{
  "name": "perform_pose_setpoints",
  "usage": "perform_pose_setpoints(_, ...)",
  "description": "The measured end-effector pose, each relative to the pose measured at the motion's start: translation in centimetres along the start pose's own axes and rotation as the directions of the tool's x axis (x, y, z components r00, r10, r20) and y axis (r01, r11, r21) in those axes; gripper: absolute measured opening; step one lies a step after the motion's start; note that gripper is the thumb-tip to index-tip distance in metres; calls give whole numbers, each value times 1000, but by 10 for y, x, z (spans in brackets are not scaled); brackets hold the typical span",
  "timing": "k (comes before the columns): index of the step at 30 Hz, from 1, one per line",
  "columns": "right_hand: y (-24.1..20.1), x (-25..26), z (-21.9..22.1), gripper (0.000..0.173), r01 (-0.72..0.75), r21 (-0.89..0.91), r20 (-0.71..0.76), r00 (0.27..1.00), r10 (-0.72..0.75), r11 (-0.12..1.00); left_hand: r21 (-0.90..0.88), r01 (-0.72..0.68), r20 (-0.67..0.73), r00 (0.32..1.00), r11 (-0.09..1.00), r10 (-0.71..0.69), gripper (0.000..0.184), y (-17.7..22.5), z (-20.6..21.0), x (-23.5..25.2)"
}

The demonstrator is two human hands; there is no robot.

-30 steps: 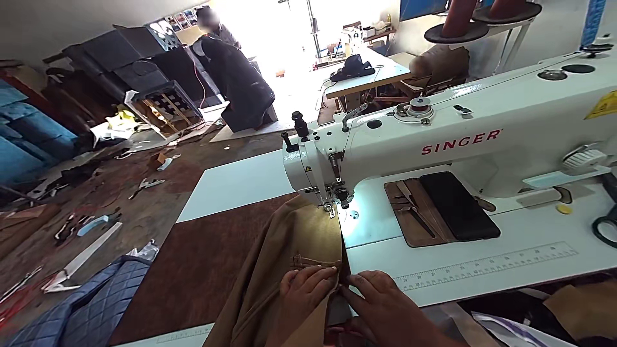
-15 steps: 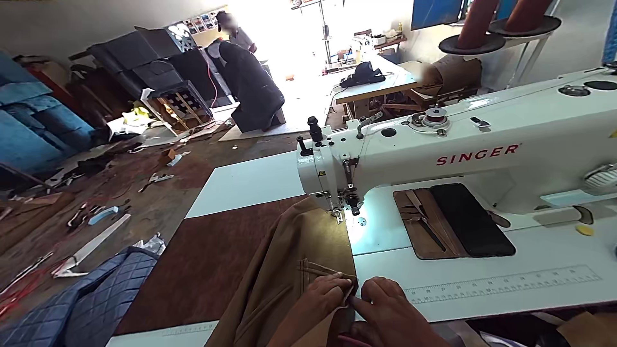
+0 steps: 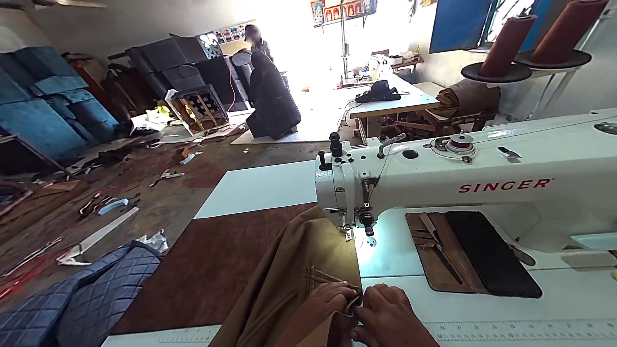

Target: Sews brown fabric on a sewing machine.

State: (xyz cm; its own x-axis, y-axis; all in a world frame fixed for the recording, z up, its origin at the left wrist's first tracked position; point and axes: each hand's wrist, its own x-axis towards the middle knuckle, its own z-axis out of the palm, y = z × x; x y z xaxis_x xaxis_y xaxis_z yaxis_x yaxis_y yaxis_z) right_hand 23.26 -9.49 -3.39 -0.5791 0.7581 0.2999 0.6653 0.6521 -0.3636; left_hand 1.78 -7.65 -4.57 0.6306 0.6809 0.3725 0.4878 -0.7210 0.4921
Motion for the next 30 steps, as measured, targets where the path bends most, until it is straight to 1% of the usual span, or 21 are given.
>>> perform_pose_setpoints(2, 1, 5, -2, 35, -15, -21, 3, 1000, 15, 1000, 10, -11, 8, 1000, 1000, 11, 12, -5, 0, 4)
perform_pose_setpoints(4, 3, 8, -1, 35, -20, -40, -15, 1000, 19, 999, 28, -57, -17, 998, 998, 57, 11, -14, 3, 8)
perform_pose_setpoints(7, 7, 14, 2, 34, -16, -82, -44, 999, 13, 997, 37, -78, -50, 996, 996, 79, 11, -23, 6, 14)
perform_pose_setpoints(10, 9, 20, 1, 33, -34, -65, -8, 999, 33, 997, -18, -45, -61, 997, 999, 44, 13, -31, 8, 20)
perform_pose_setpoints(13, 12, 28, -3, 34, -50, -41, 71, 996, 53, 998, -35, -65, -69, 996, 997, 62, 13, -42, 9, 25)
perform_pose_setpoints(15, 14, 32, -2, 32, -49, -54, 70, 996, 52, 997, -19, -89, -100, 991, 996, 86, 12, -51, 13, 28)
perform_pose_setpoints(18, 18, 37, 3, 27, -37, -102, 17, 999, 39, 994, -32, -72, -76, 995, 997, 70, 17, -58, 11, 32)
perform_pose_setpoints(22, 22, 42, 13, 15, -42, -203, -107, 994, 20, 978, -14, 34, 40, 999, 999, -33, 20, -54, -2, 41)
perform_pose_setpoints(24, 22, 43, 18, 13, -66, -241, -171, 985, 25, 968, 25, 57, 47, 997, 998, -58, 19, -53, -5, 47)
perform_pose_setpoints(26, 22, 44, 22, 15, -85, -273, -226, 974, 22, 958, 44, 74, 69, 995, 996, -77, 22, -50, -10, 52)
perform_pose_setpoints(30, 22, 47, 25, 15, -124, -286, -257, 965, 49, 950, 121, 30, 29, 999, 992, -33, 24, -53, -12, 57)
